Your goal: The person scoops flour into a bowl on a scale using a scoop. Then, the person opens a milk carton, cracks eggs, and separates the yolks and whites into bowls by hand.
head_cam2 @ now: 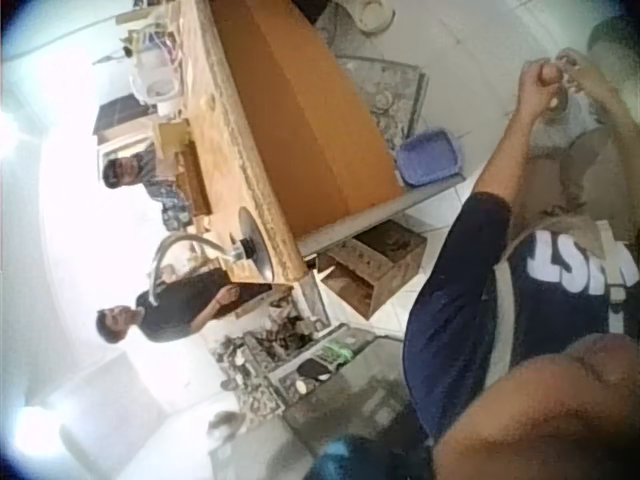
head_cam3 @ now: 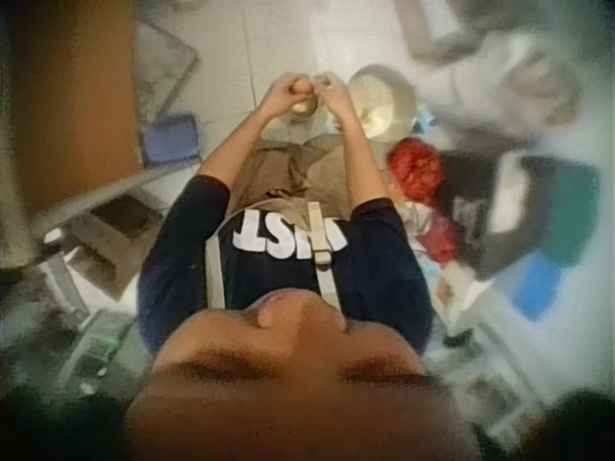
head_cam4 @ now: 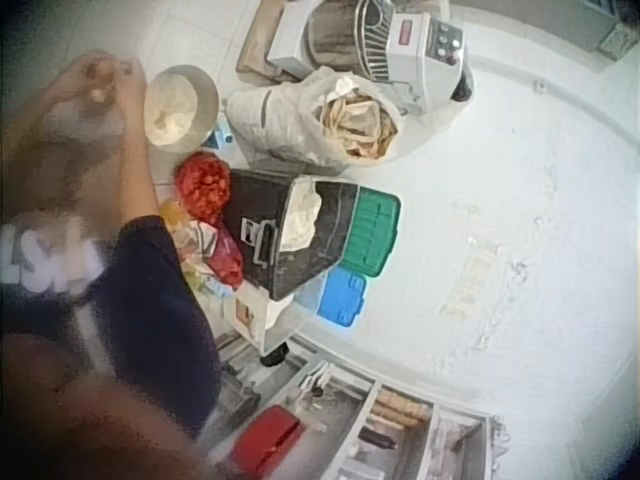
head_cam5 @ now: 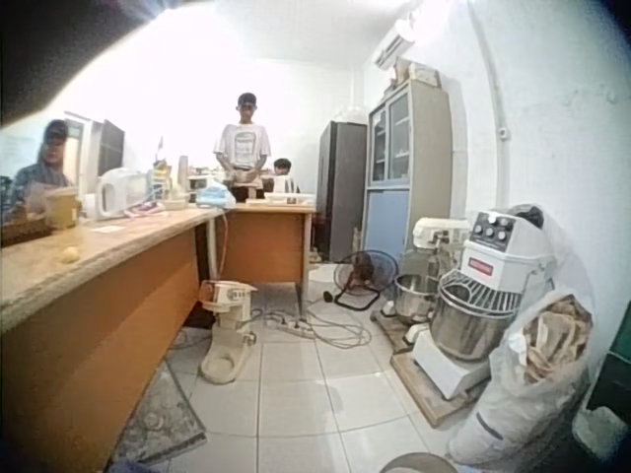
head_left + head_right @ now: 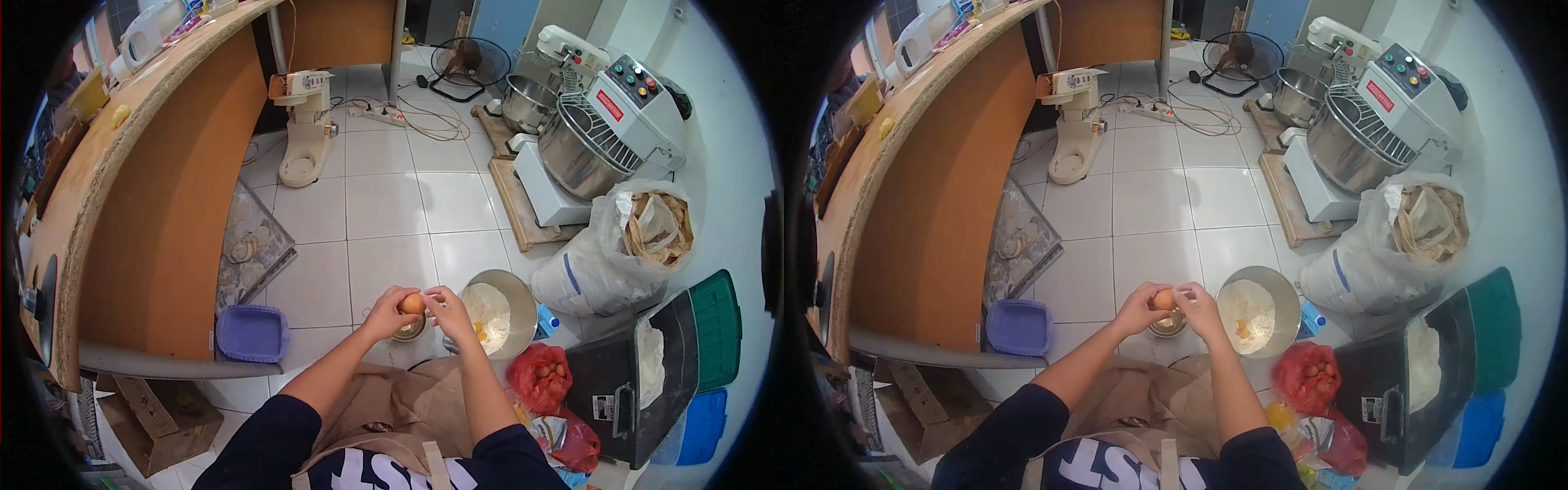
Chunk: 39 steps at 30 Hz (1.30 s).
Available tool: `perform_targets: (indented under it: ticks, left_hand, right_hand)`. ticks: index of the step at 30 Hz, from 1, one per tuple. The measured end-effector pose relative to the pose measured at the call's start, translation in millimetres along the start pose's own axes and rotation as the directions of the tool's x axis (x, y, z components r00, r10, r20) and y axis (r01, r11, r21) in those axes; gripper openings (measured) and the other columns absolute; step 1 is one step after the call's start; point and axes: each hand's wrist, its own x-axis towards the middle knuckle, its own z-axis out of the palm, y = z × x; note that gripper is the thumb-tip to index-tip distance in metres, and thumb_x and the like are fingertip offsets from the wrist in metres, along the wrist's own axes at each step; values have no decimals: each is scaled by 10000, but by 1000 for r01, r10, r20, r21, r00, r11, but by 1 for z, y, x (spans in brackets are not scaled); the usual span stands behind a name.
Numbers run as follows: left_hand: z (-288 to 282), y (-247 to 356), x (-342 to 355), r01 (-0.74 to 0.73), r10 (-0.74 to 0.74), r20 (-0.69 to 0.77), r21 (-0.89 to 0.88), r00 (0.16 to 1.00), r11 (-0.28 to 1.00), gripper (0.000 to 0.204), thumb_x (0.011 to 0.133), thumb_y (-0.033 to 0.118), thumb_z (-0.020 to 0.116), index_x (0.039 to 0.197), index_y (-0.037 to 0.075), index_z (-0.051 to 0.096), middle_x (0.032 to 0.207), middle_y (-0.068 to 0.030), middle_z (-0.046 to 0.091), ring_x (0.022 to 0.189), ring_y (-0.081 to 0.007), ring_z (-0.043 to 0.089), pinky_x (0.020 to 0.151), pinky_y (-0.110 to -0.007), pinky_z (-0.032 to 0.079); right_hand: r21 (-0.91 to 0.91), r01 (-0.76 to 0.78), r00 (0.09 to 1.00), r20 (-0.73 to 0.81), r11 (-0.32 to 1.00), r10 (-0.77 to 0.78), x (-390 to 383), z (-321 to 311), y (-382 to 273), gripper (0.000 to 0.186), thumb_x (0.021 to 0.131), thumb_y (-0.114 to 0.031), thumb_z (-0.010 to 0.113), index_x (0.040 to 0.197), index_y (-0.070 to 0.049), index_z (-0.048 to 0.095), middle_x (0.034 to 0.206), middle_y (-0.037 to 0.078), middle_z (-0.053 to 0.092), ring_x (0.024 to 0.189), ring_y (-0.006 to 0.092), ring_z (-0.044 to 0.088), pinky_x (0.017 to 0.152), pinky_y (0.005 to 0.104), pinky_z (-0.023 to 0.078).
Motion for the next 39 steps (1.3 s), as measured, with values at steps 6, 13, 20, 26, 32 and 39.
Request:
perform_targets:
  ticks: [6,13,20,26,32,39]
  left_hand:
    - [0,-4,7,213,-198,109,-145,974,966,536,706,109,766,1185,43,535,1042,-84,595,934,-143,590,765,-285,498]
    - [-5,-11,11,374,-293,241,-450,925,811,385,825,191,657,1138,8,528,1030,-67,601,846,-129,608,743,-254,507]
    - [-12,-3,12,513,-411,307,-491,859,704,333,871,200,598,1157,41,539,984,-41,616,863,-108,608,717,-246,504]
    - [-14,-3,11,556,-463,308,-443,831,703,296,846,181,619,1106,45,579,909,-26,637,736,-72,596,633,-209,492]
    - [-11,-4,13,530,-462,260,-439,848,725,290,840,173,624,1096,39,599,885,-29,642,715,-66,588,620,-201,492]
    - [-3,-5,19,502,-444,235,-440,864,744,304,838,155,620,1105,13,590,887,-45,639,716,-84,601,613,-210,500]
  right_hand:
    - [316,-160,982,143,935,119,0,7,7,362,800,-164,670,1108,-19,549,941,111,617,710,128,612,550,232,490]
    - [129,-70,996,72,989,61,13,10,27,333,759,-116,669,1059,-2,581,920,127,649,720,158,639,595,255,519]
    - [14,-12,997,80,1000,11,17,13,33,369,727,-156,696,1053,-17,592,931,129,660,804,173,648,665,291,519]
    - [-58,67,996,58,996,-63,15,15,30,318,745,-55,678,1045,4,591,924,120,649,698,132,634,593,251,518]
    - [-80,86,994,70,993,-80,15,12,28,338,739,-86,702,1056,-18,609,930,105,651,764,139,623,655,259,518]
    - [-108,108,994,46,988,-103,20,9,35,347,726,-99,707,1055,-30,621,939,115,660,771,146,633,670,263,523]
